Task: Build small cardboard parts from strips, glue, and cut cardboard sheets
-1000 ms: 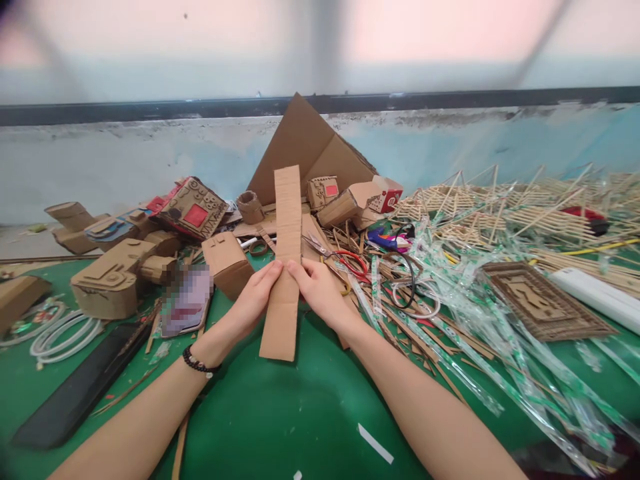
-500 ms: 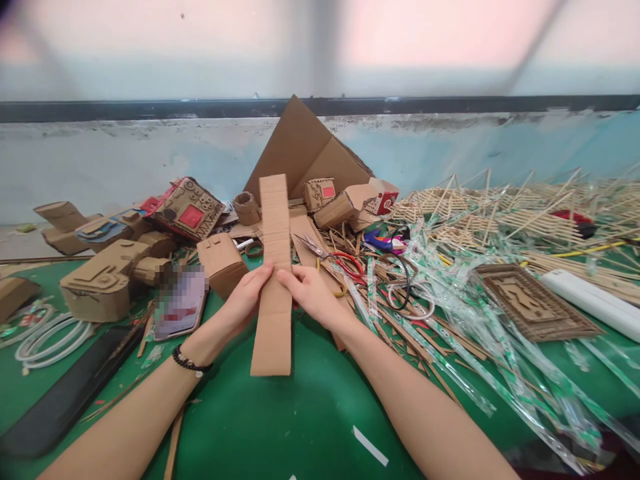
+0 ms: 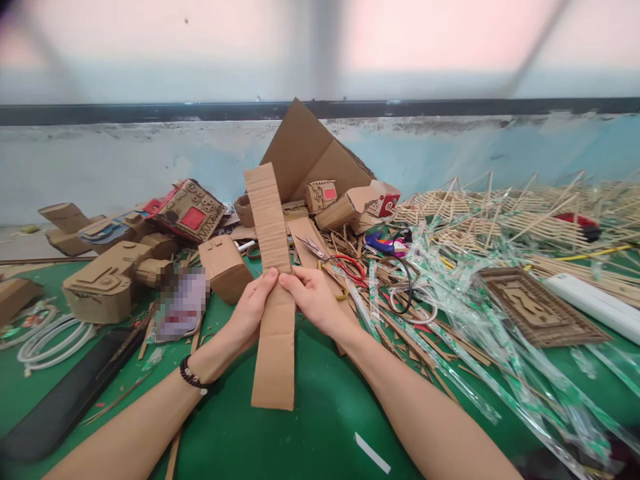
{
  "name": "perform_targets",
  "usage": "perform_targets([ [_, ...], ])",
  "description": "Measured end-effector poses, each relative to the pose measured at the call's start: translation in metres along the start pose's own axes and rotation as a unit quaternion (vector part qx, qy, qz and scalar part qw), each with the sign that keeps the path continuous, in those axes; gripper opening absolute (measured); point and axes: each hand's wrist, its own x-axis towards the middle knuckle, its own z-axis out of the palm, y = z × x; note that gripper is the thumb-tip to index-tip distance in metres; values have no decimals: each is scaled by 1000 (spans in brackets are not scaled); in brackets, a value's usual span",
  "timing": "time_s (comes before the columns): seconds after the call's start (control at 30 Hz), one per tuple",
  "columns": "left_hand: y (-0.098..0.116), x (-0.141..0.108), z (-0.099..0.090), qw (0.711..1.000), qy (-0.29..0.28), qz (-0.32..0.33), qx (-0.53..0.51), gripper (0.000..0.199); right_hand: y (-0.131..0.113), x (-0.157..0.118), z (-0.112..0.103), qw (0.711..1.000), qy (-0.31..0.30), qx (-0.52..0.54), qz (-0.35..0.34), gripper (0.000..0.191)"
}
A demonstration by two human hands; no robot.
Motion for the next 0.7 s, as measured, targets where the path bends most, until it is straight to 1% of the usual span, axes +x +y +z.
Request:
perform_targets([
  [0.07, 1, 3, -3, 1000, -13, 2, 0, 52, 1, 2, -4, 1000, -10, -21, -13, 39],
  [0.2, 5, 12, -15, 999, -27, 21, 32, 46, 2, 8, -13, 996, -29, -79, 3, 44],
  [0.27, 6, 13, -19, 998, -27, 32, 47, 43, 0, 9, -16, 994, -22, -103, 2, 47],
  [0.33, 5, 13, -19, 997, -28, 42, 60, 42, -3, 9, -16, 993, -4, -113, -13, 50],
  [0.4, 2, 11, -16, 997, -35, 39, 61, 45, -5, 7, -14, 994, 20, -104, -29, 52],
  [0.47, -4, 10, -13, 998, -40, 14, 49, 53, -5, 4, -11, 995, 48, -77, -35, 54],
  [0.53, -8, 10, -11, 998, -37, -20, 37, 61, -3, 3, -8, 996, 72, -47, -30, 54],
  [0.6, -10, 10, -10, 998, -35, -41, 22, 65, 0, 3, -7, 996, 86, -17, -18, 52],
  [0.7, -5, 9, -12, 999, -35, -14, 4, 59, 4, 4, -5, 997, 69, 32, 19, 46],
])
